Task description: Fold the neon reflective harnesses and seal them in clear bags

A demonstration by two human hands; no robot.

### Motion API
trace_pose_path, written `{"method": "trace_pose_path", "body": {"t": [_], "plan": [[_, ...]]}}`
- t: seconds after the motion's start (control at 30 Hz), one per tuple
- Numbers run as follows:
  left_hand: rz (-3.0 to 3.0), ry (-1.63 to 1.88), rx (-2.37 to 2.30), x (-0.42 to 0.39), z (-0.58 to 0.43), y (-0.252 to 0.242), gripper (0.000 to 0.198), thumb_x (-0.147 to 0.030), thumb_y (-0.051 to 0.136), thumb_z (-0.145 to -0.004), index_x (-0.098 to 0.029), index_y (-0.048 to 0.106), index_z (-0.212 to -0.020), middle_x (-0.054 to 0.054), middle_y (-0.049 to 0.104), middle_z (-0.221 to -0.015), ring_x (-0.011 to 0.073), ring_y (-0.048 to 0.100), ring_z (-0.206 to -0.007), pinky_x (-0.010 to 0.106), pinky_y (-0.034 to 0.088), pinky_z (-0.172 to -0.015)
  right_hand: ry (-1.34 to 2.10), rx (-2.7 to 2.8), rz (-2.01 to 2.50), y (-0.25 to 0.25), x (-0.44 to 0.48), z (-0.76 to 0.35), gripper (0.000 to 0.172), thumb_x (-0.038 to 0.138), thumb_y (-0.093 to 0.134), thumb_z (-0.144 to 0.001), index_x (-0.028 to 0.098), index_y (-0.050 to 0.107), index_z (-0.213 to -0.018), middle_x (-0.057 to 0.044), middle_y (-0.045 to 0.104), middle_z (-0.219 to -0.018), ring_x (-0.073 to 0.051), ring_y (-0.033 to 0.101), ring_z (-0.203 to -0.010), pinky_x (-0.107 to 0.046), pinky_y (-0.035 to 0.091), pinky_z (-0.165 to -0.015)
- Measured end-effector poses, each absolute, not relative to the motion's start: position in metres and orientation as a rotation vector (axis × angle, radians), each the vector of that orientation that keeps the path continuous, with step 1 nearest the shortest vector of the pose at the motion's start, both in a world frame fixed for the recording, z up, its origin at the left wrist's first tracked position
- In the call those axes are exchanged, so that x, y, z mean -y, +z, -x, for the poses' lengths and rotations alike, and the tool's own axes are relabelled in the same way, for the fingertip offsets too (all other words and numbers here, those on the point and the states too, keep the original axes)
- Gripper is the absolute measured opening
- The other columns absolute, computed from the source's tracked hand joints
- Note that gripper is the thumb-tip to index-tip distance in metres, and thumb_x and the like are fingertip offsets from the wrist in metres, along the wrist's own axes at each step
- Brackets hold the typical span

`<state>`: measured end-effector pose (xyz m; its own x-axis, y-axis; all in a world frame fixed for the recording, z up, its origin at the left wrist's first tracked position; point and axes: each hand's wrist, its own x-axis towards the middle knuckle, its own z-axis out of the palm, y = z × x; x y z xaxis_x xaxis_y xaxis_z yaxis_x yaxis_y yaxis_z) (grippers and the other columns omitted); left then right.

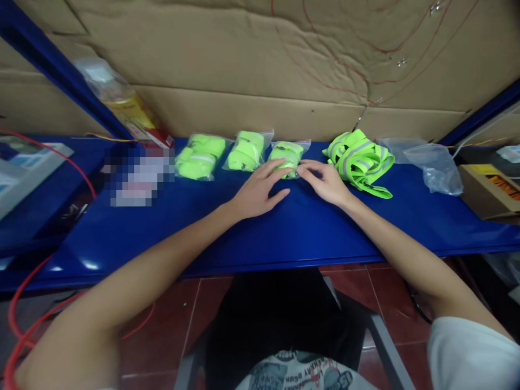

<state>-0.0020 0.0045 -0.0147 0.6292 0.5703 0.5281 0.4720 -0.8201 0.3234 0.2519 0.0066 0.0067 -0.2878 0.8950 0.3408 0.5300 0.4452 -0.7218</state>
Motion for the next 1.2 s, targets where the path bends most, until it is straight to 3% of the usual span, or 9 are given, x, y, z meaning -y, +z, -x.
{"method": "trace_pose_path", "body": {"t": [0.07,0.13,0.27,0.47,0.63,0.7,0.8,1.0,1.2], "plan": [[-2.737,0.948,-0.896,-0.005,0.0,-0.017,0.05,-0.044,0.055,-0.109,-0.02,0.057,-0.153,0.021,0.043,-0.17,0.0367,0.04,-0.163,0.06,0.039,-0.133,0.411,2.096,1.21,0.006,-0.007,-0.254,0.065,0.076,0.051,-0.103,0.022,0.082,-0.122,-0.015,0.068,-0.152,-0.037,0.06,-0.148,-0.059,0.041,-0.127],[-2.767,0.975,-0.932,-0.005,-0.002,-0.017,0.042,-0.043,0.056,-0.109,-0.021,0.064,-0.144,0.019,0.045,-0.17,0.0372,0.037,-0.165,0.062,0.036,-0.134,0.285,2.21,1.262,0.003,-0.007,-0.256,0.072,0.074,0.046,-0.106,0.017,0.077,-0.137,-0.02,0.054,-0.166,-0.04,0.05,-0.157,-0.063,0.032,-0.132],[-2.816,0.893,-0.963,0.0,-0.006,-0.013,0.034,-0.045,0.053,-0.11,-0.022,0.068,-0.13,0.016,0.053,-0.165,0.0352,0.041,-0.163,0.064,0.03,-0.137,0.176,2.311,1.328,0.003,-0.009,-0.26,0.078,0.069,0.035,-0.11,0.013,0.06,-0.158,-0.023,0.046,-0.171,-0.042,0.047,-0.157,-0.065,0.033,-0.13],[-2.826,0.753,-1.076,-0.001,-0.01,-0.016,0.058,-0.052,0.047,-0.112,-0.02,0.053,-0.16,0.013,0.036,-0.179,0.0376,0.026,-0.17,0.065,0.018,-0.139,-0.178,2.197,1.313,0.037,-0.018,-0.295,0.057,0.058,0.037,-0.112,0.025,0.075,-0.137,-0.016,0.062,-0.154,-0.04,0.056,-0.143,-0.062,0.041,-0.122],[-2.786,0.804,-1.105,-0.012,-0.009,-0.028,0.076,-0.064,0.054,-0.107,-0.02,0.044,-0.168,0.016,0.024,-0.183,0.0439,0.014,-0.171,0.07,0.014,-0.138,-0.395,1.92,1.875,0.059,-0.02,-0.335,0.073,0.074,0.057,-0.1,0.013,0.074,-0.137,-0.031,0.056,-0.151,-0.053,0.05,-0.142,-0.07,0.041,-0.111],[-2.777,0.841,-1.097,-0.014,-0.008,-0.03,0.077,-0.065,0.054,-0.106,-0.02,0.044,-0.168,0.015,0.024,-0.183,0.044,0.013,-0.172,0.071,0.013,-0.138,-0.313,1.93,2.002,0.061,-0.019,-0.343,0.086,0.084,0.068,-0.087,0.011,0.077,-0.131,-0.033,0.063,-0.137,-0.051,0.06,-0.128,-0.063,0.047,-0.102],[-2.764,0.862,-1.092,-0.013,-0.007,-0.031,0.074,-0.064,0.054,-0.107,-0.022,0.046,-0.168,0.014,0.026,-0.183,0.0431,0.014,-0.172,0.069,0.013,-0.138,-0.144,2.032,2.066,0.061,-0.02,-0.347,0.087,0.085,0.084,-0.069,0.016,0.082,-0.124,-0.024,0.075,-0.11,-0.042,0.07,-0.103,-0.051,0.052,-0.086],[-2.739,0.854,-1.097,-0.01,-0.007,-0.028,0.065,-0.061,0.053,-0.107,-0.024,0.054,-0.161,0.013,0.027,-0.182,0.043,0.016,-0.171,0.071,0.016,-0.137,0.008,2.11,1.814,0.054,-0.029,-0.341,0.045,0.056,0.079,-0.087,0.013,0.085,-0.102,-0.007,0.066,-0.064,-0.031,0.069,-0.074,-0.042,0.051,-0.075],[-2.756,0.949,-1.008,-0.012,-0.008,-0.025,0.067,-0.059,0.057,-0.106,-0.02,0.049,-0.161,0.02,0.036,-0.177,0.0412,0.023,-0.17,0.068,0.02,-0.138,0.703,1.682,1.337,0.05,-0.025,-0.319,0.063,0.082,0.067,-0.09,0.021,0.08,-0.098,-0.01,0.076,-0.083,-0.028,0.073,-0.078,-0.042,0.06,-0.069]]}}
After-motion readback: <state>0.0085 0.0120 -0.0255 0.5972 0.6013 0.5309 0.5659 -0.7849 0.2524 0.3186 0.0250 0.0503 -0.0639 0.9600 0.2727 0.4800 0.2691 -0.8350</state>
